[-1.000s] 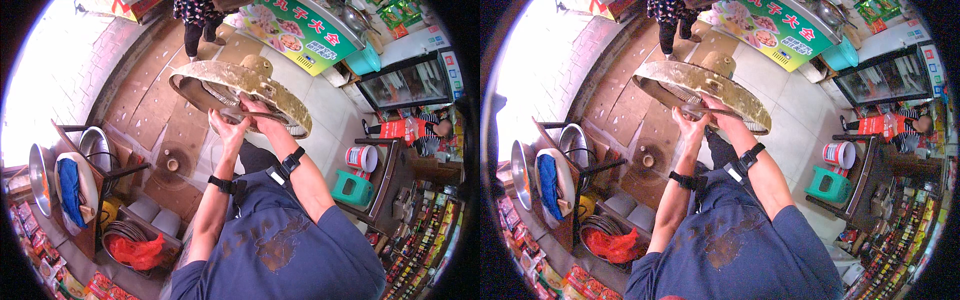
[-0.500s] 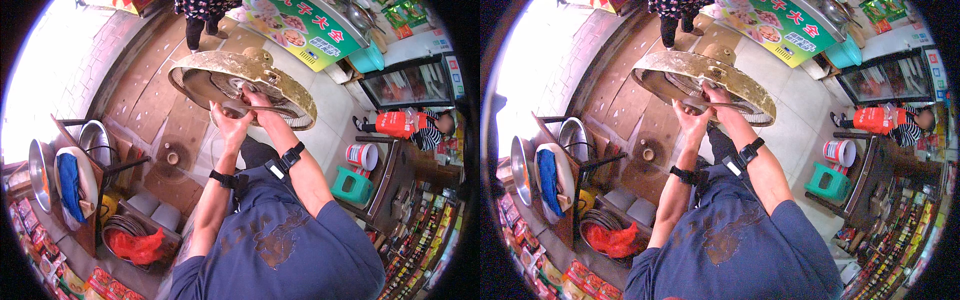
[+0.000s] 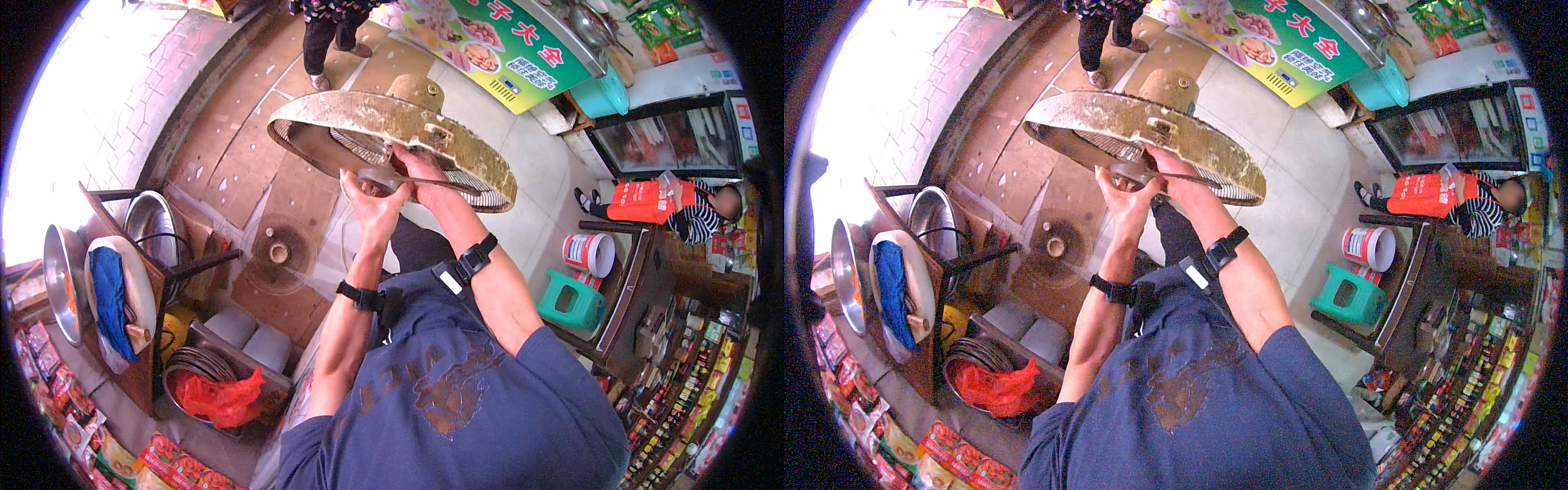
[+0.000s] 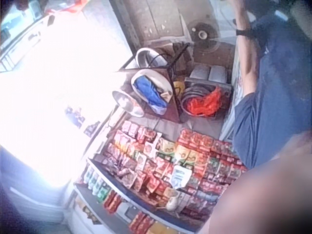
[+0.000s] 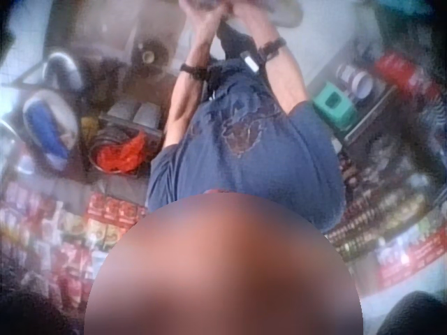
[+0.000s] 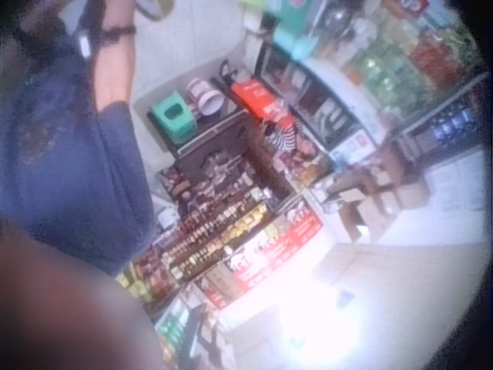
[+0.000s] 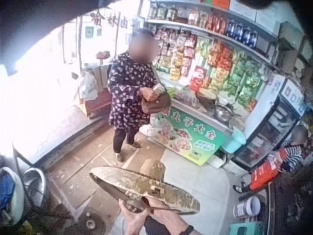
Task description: The person disassembles a standing fan by removing the front grille and fan blades using a screwdriver and pliers. They then detach the fan head from the stand and place it on the floor.
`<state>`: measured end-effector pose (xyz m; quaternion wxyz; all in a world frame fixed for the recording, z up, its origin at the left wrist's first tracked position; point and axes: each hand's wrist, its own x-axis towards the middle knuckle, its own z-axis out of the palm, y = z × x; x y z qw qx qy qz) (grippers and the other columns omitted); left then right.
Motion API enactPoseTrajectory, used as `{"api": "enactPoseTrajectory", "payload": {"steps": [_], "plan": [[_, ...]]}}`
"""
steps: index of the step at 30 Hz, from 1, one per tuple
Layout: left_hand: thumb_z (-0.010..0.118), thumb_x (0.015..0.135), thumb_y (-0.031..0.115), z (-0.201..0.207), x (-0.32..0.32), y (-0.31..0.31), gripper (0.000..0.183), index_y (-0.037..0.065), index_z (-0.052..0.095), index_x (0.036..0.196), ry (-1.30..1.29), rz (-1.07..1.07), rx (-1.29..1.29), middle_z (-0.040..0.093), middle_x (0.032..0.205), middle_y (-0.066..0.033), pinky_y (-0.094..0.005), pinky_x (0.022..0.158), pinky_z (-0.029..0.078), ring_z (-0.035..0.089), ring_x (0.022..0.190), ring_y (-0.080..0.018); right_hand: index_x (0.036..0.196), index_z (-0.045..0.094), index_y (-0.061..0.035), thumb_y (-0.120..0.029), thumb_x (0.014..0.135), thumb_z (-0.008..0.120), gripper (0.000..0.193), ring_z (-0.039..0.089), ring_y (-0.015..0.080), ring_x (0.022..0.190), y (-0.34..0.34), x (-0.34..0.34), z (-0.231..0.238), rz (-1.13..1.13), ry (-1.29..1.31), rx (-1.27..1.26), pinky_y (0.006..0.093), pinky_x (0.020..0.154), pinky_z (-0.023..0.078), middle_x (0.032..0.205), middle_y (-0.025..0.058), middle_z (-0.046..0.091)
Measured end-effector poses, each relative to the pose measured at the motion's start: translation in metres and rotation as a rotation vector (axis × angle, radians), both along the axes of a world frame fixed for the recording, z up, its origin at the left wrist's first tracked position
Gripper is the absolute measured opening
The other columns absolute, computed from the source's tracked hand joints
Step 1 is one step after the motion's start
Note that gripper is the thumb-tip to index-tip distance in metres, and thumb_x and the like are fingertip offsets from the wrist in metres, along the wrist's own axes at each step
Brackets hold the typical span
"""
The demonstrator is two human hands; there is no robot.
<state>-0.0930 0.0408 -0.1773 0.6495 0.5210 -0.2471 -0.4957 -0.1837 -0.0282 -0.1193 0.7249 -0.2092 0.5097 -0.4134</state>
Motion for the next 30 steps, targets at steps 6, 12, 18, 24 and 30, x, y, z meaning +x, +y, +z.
{"api": "enactPoseTrajectory", "payload": {"steps": [6, 12, 18, 24, 30], "plan": [[0.095, 0.068, 0.007, 0.006, 0.000, 0.004, 0.111, -0.003, 0.025, 0.153, -0.197, -0.003, -0.079, 0.031, 0.151, -0.0174, -0.0451, 0.105, 0.056, 0.054, 0.132, -0.0305, 0.110, 0.071, -0.0051, -0.029, 0.106, 0.072, 0.025, 0.065, 0.0160, 0.088, 0.004, 0.003, 0.003, -0.016, 0.012, -0.002, 0.0327, 0.082, 0.057, 0.098, 0.0037, 0.071], [0.095, 0.070, 0.008, -0.003, -0.002, 0.003, 0.113, -0.003, 0.023, 0.156, -0.115, -0.028, -0.007, 0.026, 0.158, -0.0179, -0.0460, 0.109, 0.055, 0.054, 0.133, -0.0324, 0.125, 0.068, -0.0030, -0.033, 0.109, 0.065, 0.034, 0.067, 0.0177, 0.099, 0.004, -0.008, -0.008, 0.135, 0.088, -0.072, 0.0336, 0.092, 0.056, 0.113, 0.0062, 0.071], [0.089, 0.084, 0.006, -0.029, 0.021, 0.020, 0.101, 0.003, 0.022, 0.160, -0.037, -0.223, -0.180, 0.012, 0.170, -0.0151, -0.0433, 0.106, 0.058, 0.053, 0.137, -0.0339, 0.109, 0.074, -0.0047, -0.045, 0.108, 0.065, 0.041, 0.063, 0.0118, 0.091, -0.004, -0.032, -0.014, 0.412, 0.403, -0.183, 0.0292, 0.083, 0.051, 0.100, 0.0025, 0.071], [0.076, 0.095, -0.001, -0.054, 0.028, -0.004, 0.051, -0.002, 0.050, 0.139, -0.354, -0.083, -0.188, 0.044, 0.158, -0.0248, -0.0390, 0.094, 0.061, 0.063, 0.126, -0.0302, 0.116, 0.075, -0.0031, -0.035, 0.105, 0.072, 0.033, 0.062, 0.0117, 0.097, -0.005, -0.040, -0.028, 0.403, 0.358, -0.101, 0.0303, 0.088, 0.049, 0.106, 0.0015, 0.073], [0.078, 0.089, -0.003, -0.033, 0.019, -0.006, 0.054, -0.002, 0.058, 0.139, -0.420, 0.053, -0.199, 0.047, 0.162, -0.0247, -0.0368, 0.084, 0.062, 0.070, 0.112, -0.0303, 0.116, 0.074, -0.0059, -0.032, 0.100, 0.080, 0.032, 0.067, 0.0154, 0.098, -0.009, -0.048, -0.041, 0.261, 0.234, -0.100, 0.0319, 0.088, 0.054, 0.108, 0.0020, 0.074]]}}
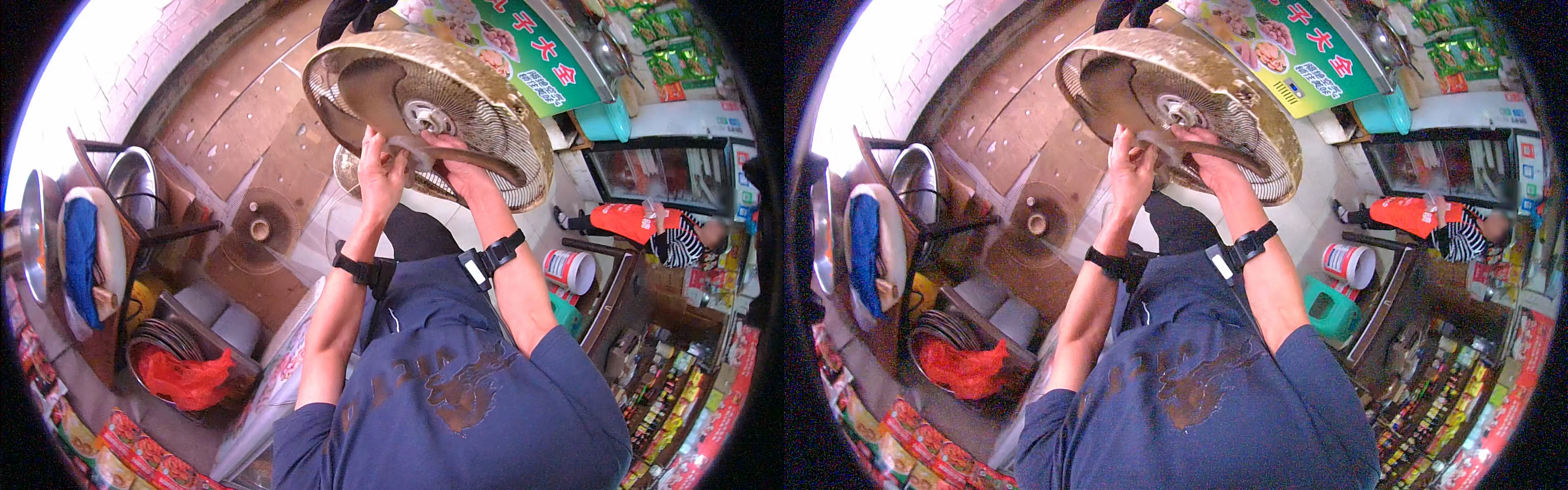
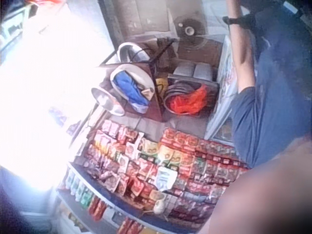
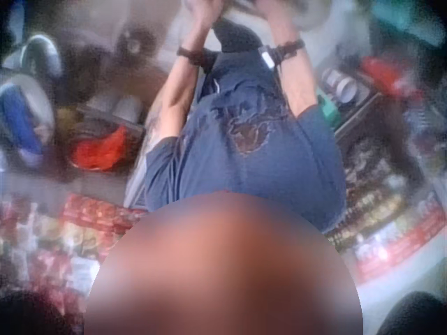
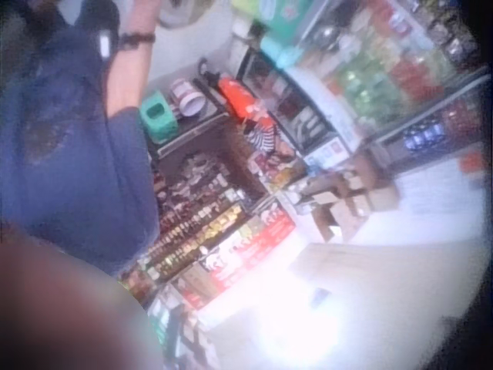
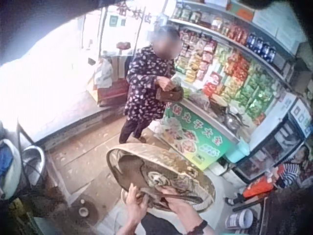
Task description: The person disassembles a standing fan by removing the front grille and fan blades using a screwdriver and pliers. They then detach the fan head from the stand and place it on the floor.
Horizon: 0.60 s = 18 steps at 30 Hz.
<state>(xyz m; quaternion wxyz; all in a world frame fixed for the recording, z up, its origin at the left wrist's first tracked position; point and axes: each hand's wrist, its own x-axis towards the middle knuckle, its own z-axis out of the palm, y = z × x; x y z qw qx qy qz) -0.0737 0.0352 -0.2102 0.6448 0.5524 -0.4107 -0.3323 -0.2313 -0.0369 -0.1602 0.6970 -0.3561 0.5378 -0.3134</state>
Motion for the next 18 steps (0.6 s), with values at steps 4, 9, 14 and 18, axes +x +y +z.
{"api": "enactPoseTrajectory", "payload": {"steps": [4, 9, 14, 18], "plan": [[0.083, 0.086, 0.003, 0.019, 0.010, -0.003, 0.062, 0.003, 0.060, 0.143, 0.061, -0.077, 0.015, 0.046, 0.164, -0.0234, -0.0401, 0.093, 0.062, 0.064, 0.133, -0.0353, 0.123, 0.074, -0.0113, -0.028, 0.103, 0.075, 0.026, 0.067, 0.0137, 0.097, 0.002, 0.001, -0.002, -0.047, -0.082, 0.018, 0.0343, 0.086, 0.056, 0.113, -0.0001, 0.074], [0.085, 0.081, 0.003, 0.024, 0.009, 0.001, 0.054, 0.000, 0.064, 0.131, 0.048, 0.001, -0.034, 0.050, 0.160, -0.0251, -0.0424, 0.094, 0.062, 0.063, 0.133, -0.0387, 0.132, 0.068, -0.0064, -0.021, 0.102, 0.077, 0.034, 0.070, 0.0164, 0.102, -0.009, -0.003, 0.000, -0.018, -0.125, 0.019, 0.0348, 0.094, 0.058, 0.120, 0.0051, 0.073], [0.085, 0.078, 0.001, 0.024, 0.009, 0.000, 0.048, -0.001, 0.064, 0.120, 0.071, -0.012, -0.023, 0.054, 0.156, -0.0229, -0.0425, 0.095, 0.060, 0.065, 0.129, -0.0393, 0.131, 0.070, -0.0048, -0.025, 0.105, 0.072, 0.033, 0.068, 0.0148, 0.107, -0.007, 0.000, 0.007, 0.065, -0.012, 0.005, 0.0339, 0.096, 0.056, 0.122, 0.0050, 0.073], [0.085, 0.076, 0.000, 0.024, 0.007, 0.001, 0.044, -0.001, 0.062, 0.114, 0.096, -0.015, 0.024, 0.055, 0.156, -0.0240, -0.0431, 0.098, 0.058, 0.064, 0.130, -0.0411, 0.128, 0.073, -0.0046, -0.029, 0.108, 0.069, 0.032, 0.065, 0.0136, 0.109, 0.000, 0.001, 0.013, 0.117, 0.019, -0.026, 0.0326, 0.101, 0.052, 0.122, 0.0032, 0.073]]}}
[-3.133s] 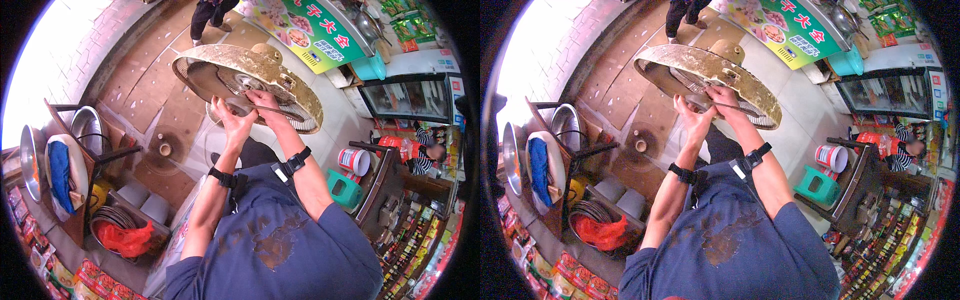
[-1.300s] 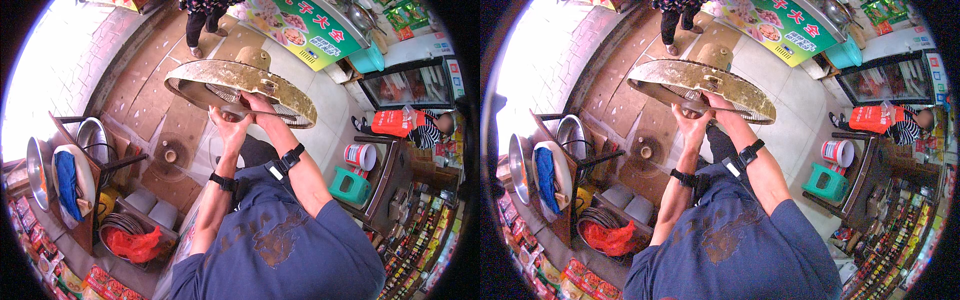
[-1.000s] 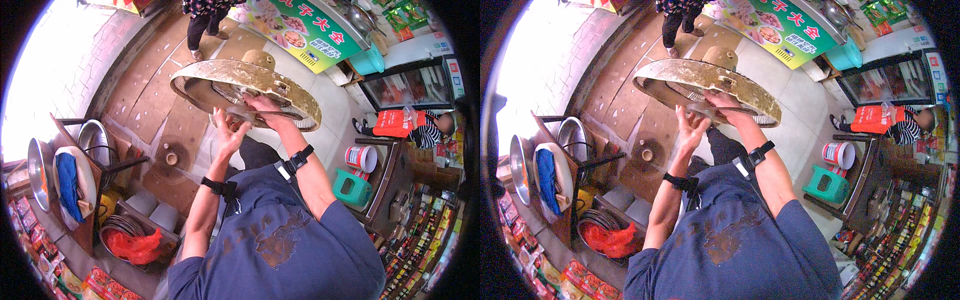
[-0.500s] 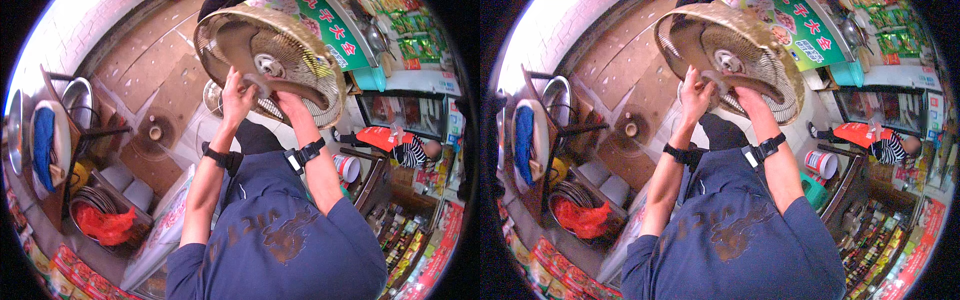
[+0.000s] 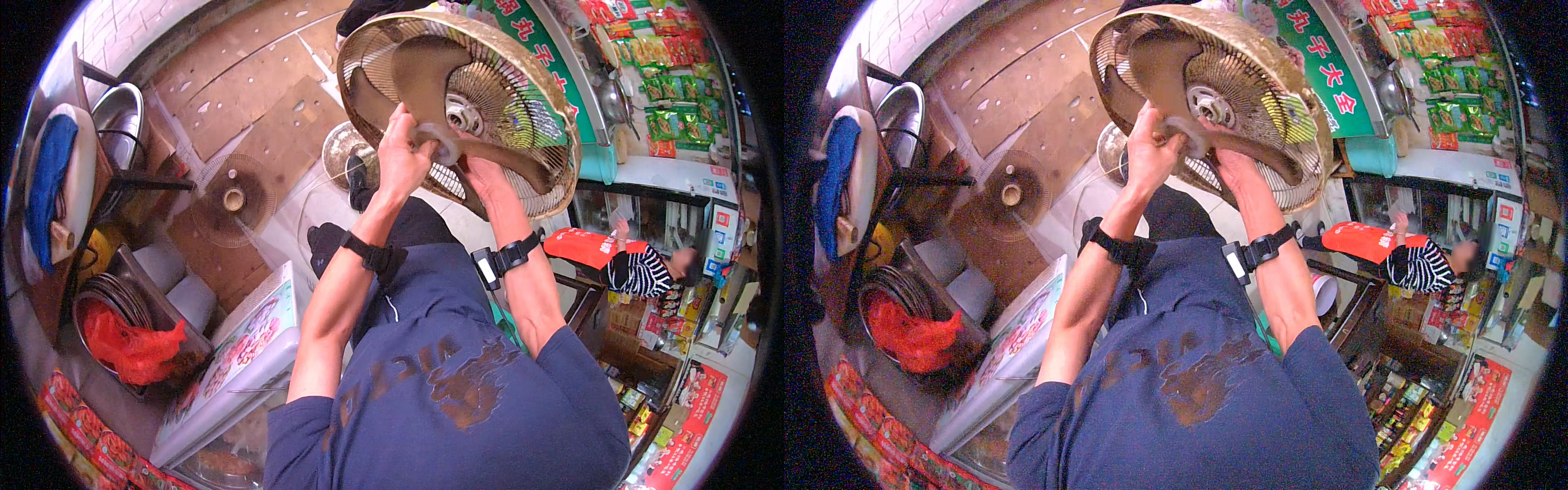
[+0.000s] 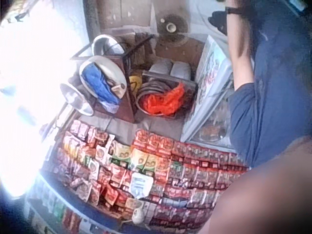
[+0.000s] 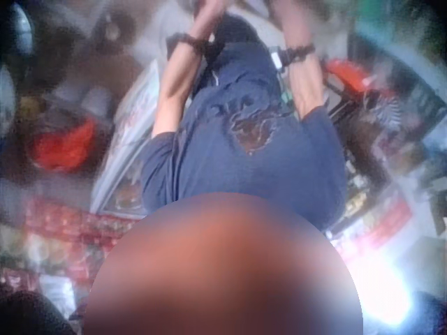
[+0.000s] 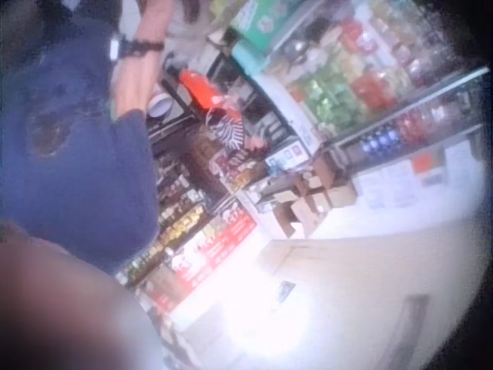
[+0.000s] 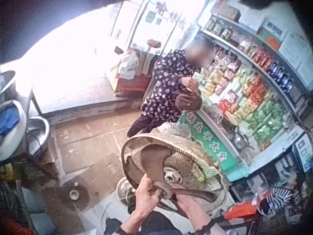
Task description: The person disassembles a standing fan by removing the front grille and fan blades using a screwdriver and pliers. They then detach the fan head from the stand and place it on the floor.
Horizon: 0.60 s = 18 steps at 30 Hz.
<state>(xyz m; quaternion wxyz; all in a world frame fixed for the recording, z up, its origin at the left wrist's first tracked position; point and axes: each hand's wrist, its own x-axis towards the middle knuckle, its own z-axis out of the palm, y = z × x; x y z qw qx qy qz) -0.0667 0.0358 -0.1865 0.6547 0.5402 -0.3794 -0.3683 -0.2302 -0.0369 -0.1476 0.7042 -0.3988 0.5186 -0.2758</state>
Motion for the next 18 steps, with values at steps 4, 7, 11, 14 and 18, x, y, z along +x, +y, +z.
{"api": "enactPoseTrajectory", "payload": {"steps": [4, 7, 11, 14, 18], "plan": [[0.083, 0.078, 0.000, -0.006, -0.005, 0.006, 0.045, -0.001, 0.063, 0.119, 0.037, -0.012, 0.012, 0.051, 0.159, -0.0260, -0.0426, 0.097, 0.060, 0.062, 0.133, -0.0421, 0.129, 0.072, -0.0026, -0.033, 0.106, 0.072, 0.038, 0.065, 0.0141, 0.110, 0.010, -0.001, -0.003, -0.029, 0.034, -0.043, 0.0323, 0.100, 0.052, 0.122, 0.0042, 0.074], [0.081, 0.085, 0.004, -0.006, -0.001, 0.014, 0.059, 0.002, 0.058, 0.140, -0.158, 0.018, -0.061, 0.040, 0.166, -0.0268, -0.0422, 0.095, 0.063, 0.061, 0.135, -0.0418, 0.124, 0.073, -0.0024, -0.043, 0.102, 0.075, 0.046, 0.065, 0.0153, 0.107, 0.012, -0.001, 0.000, -0.002, -0.019, -0.004, 0.0316, 0.097, 0.051, 0.118, 0.0043, 0.074], [0.079, 0.093, 0.010, 0.014, 0.015, 0.047, 0.061, 0.003, 0.054, 0.148, -0.291, 0.063, 0.079, 0.040, 0.165, -0.0266, -0.0430, 0.088, 0.064, 0.073, 0.113, -0.0387, 0.118, 0.074, -0.0058, -0.052, 0.102, 0.072, 0.049, 0.064, 0.0152, 0.103, 0.015, 0.005, 0.002, -0.035, -0.004, 0.017, 0.0322, 0.094, 0.050, 0.111, 0.0035, 0.074], [0.077, 0.087, 0.011, 0.043, 0.042, 0.062, 0.052, 0.000, 0.064, 0.136, -0.846, 0.027, -0.247, 0.062, 0.141, -0.0214, -0.0468, 0.102, 0.056, 0.071, 0.114, -0.0354, 0.115, 0.074, -0.0073, -0.057, 0.104, 0.066, 0.051, 0.062, 0.0140, 0.093, 0.012, 0.007, 0.001, -0.039, 0.089, -0.036, 0.0312, 0.083, 0.049, 0.106, 0.0026, 0.073], [0.067, 0.084, 0.011, 0.086, 0.048, 0.042, 0.036, 0.000, 0.066, 0.119, -1.233, -0.242, -0.516, 0.067, 0.127, -0.0211, -0.0513, 0.113, 0.048, 0.065, 0.128, -0.0351, 0.121, 0.071, -0.0136, -0.059, 0.105, 0.065, 0.048, 0.066, 0.0125, 0.101, 0.013, 0.003, 0.006, 0.033, 0.121, 0.089, 0.0332, 0.087, 0.052, 0.112, -0.0005, 0.073]]}}
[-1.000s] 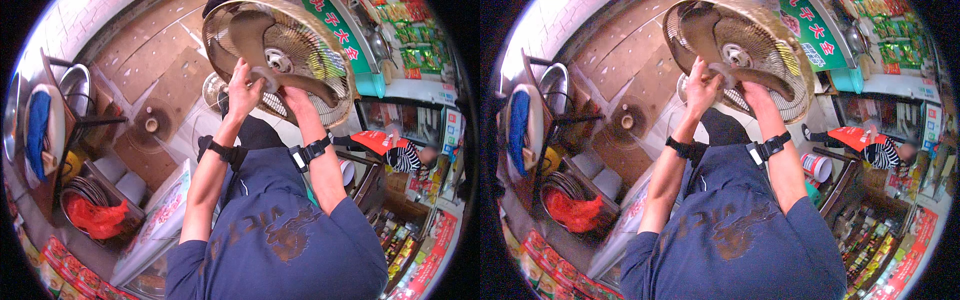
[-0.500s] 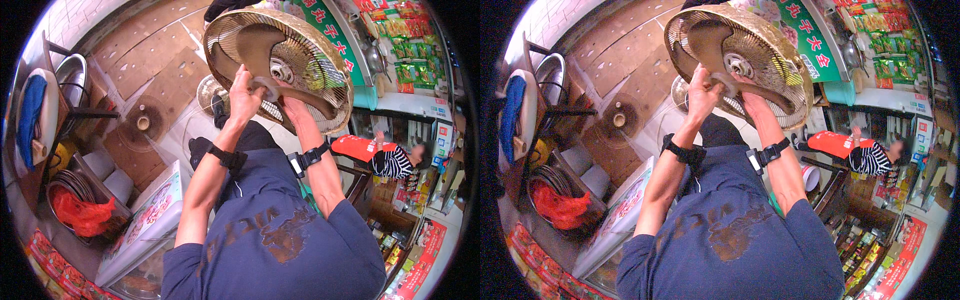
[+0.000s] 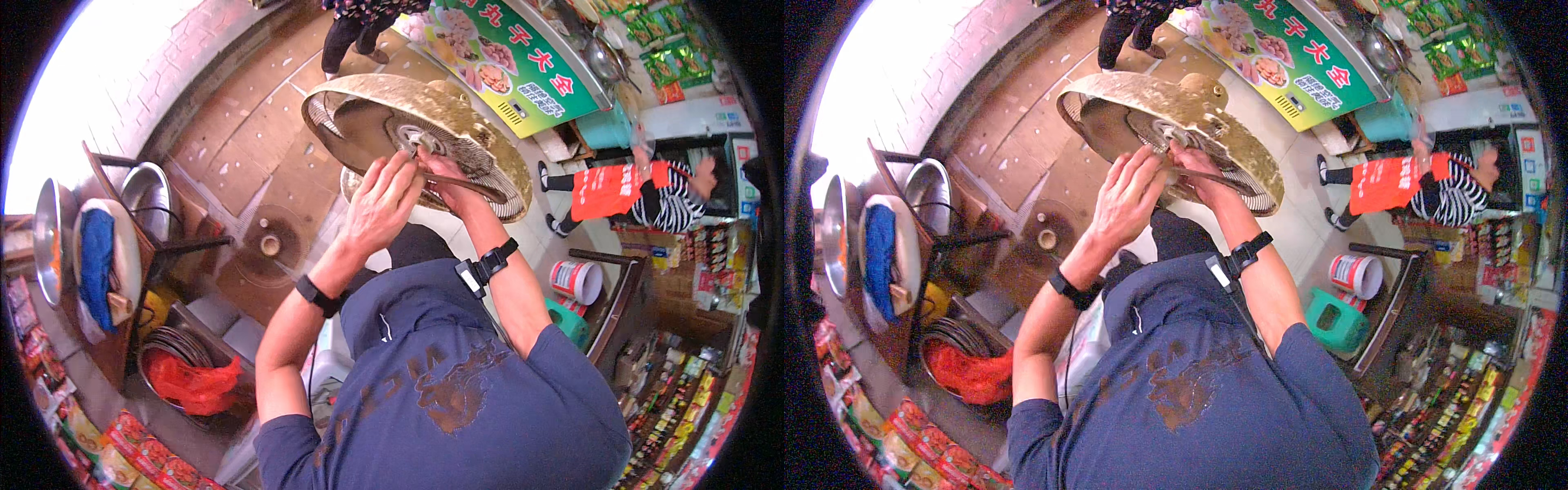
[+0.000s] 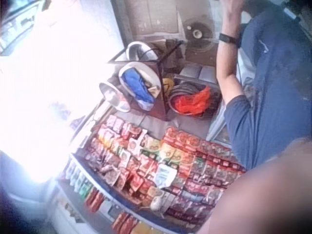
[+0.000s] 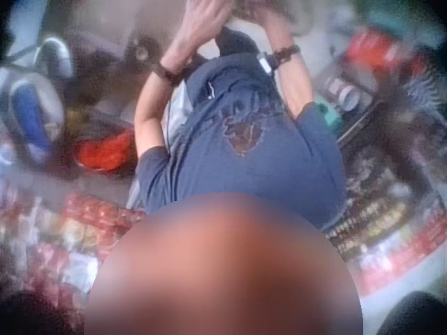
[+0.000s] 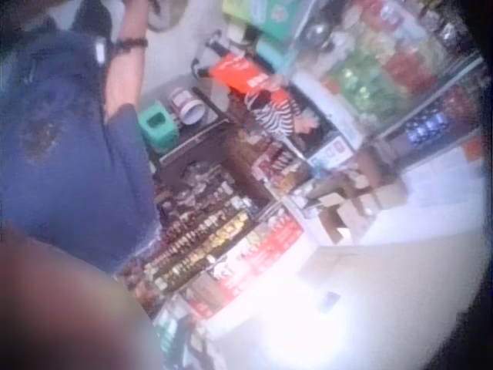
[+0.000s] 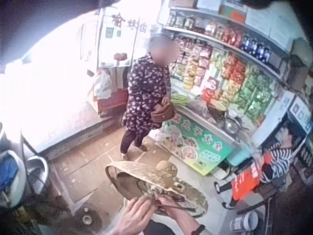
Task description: The person disassembles a standing fan by removing the front grille and fan blades using a screwdriver and pliers. They then detach the fan head from the stand and place it on the floor.
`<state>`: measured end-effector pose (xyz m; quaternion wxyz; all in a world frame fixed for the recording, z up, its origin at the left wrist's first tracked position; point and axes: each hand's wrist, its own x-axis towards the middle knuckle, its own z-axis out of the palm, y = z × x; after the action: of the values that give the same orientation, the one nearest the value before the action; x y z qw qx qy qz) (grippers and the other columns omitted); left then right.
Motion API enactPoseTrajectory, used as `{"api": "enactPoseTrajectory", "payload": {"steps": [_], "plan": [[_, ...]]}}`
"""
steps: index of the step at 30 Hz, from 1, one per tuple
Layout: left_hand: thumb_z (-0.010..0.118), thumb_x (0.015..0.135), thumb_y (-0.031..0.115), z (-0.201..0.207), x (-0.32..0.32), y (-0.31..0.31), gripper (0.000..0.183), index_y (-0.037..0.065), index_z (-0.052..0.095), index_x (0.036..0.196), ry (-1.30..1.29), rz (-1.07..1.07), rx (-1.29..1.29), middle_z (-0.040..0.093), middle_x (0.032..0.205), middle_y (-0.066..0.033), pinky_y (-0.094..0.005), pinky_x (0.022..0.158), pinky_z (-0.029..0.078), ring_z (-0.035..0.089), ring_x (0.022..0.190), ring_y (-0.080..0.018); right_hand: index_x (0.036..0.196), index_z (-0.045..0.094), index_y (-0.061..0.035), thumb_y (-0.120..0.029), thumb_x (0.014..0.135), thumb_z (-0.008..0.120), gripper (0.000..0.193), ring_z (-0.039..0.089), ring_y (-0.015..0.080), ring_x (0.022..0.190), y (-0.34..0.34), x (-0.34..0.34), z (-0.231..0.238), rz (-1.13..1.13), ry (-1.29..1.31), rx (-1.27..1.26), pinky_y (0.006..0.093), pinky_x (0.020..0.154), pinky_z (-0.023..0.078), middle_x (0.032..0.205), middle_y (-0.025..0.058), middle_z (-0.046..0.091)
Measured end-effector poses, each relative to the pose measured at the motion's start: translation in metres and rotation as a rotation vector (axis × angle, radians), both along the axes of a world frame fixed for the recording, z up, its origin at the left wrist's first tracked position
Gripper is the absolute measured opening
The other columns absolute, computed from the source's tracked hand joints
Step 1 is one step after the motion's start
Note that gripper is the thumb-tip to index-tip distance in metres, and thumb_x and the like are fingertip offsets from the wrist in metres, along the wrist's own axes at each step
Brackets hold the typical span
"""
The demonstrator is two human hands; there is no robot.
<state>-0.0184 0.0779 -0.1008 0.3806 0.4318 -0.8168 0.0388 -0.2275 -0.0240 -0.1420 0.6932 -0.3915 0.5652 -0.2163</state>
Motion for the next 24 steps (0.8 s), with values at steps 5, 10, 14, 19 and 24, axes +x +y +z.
{"api": "enactPoseTrajectory", "payload": {"steps": [5, 10, 14, 19, 24], "plan": [[0.065, 0.082, 0.013, 0.029, 0.012, -0.040, 0.019, 0.002, 0.061, 0.097, -0.216, -0.187, -0.067, 0.072, 0.115, -0.0182, -0.0538, 0.124, 0.038, 0.067, 0.128, -0.0317, 0.118, 0.071, -0.0108, -0.055, 0.105, 0.067, 0.047, 0.069, 0.0151, 0.098, 0.009, 0.007, 0.003, -0.168, -0.288, -0.064, 0.0354, 0.089, 0.055, 0.111, 0.0032, 0.074], [0.065, 0.087, 0.010, 0.030, 0.018, -0.046, 0.019, 0.003, 0.066, 0.104, -0.334, -0.162, 0.004, 0.075, 0.112, -0.0169, -0.0530, 0.117, 0.044, 0.072, 0.117, -0.0322, 0.115, 0.070, -0.0114, -0.054, 0.106, 0.065, 0.044, 0.067, 0.0147, 0.093, 0.023, 0.004, -0.021, -0.205, -0.315, -0.096, 0.0328, 0.083, 0.054, 0.106, 0.0034, 0.074], [0.067, 0.089, 0.016, 0.023, 0.009, -0.047, 0.031, 0.010, 0.071, 0.119, -0.705, -0.130, 0.326, 0.077, 0.115, -0.0130, -0.0444, 0.107, 0.049, 0.071, 0.116, -0.0309, 0.113, 0.070, -0.0125, -0.048, 0.108, 0.065, 0.036, 0.063, 0.0118, 0.085, 0.036, 0.015, -0.052, -0.165, -0.394, -0.131, 0.0294, 0.074, 0.052, 0.099, -0.0001, 0.071], [0.066, 0.091, 0.025, 0.010, 0.010, -0.061, 0.020, 0.020, 0.079, 0.105, -0.561, -0.269, 0.168, 0.078, 0.106, -0.0087, -0.0464, 0.094, 0.056, 0.074, 0.104, -0.0313, 0.113, 0.070, -0.0129, -0.042, 0.108, 0.066, 0.030, 0.062, 0.0108, 0.083, 0.036, 0.021, -0.076, -0.157, -0.477, -0.215, 0.0282, 0.071, 0.051, 0.097, -0.0015, 0.070], [0.066, 0.091, 0.025, 0.004, 0.011, -0.070, 0.016, 0.019, 0.081, 0.092, -0.397, -0.341, 0.354, 0.076, 0.091, -0.0093, -0.0489, 0.083, 0.059, 0.074, 0.094, -0.0350, 0.114, 0.070, -0.0129, -0.038, 0.107, 0.068, 0.026, 0.062, 0.0111, 0.083, 0.027, 0.024, -0.082, -0.152, -0.513, -0.209, 0.0283, 0.072, 0.052, 0.098, -0.0014, 0.070]]}}
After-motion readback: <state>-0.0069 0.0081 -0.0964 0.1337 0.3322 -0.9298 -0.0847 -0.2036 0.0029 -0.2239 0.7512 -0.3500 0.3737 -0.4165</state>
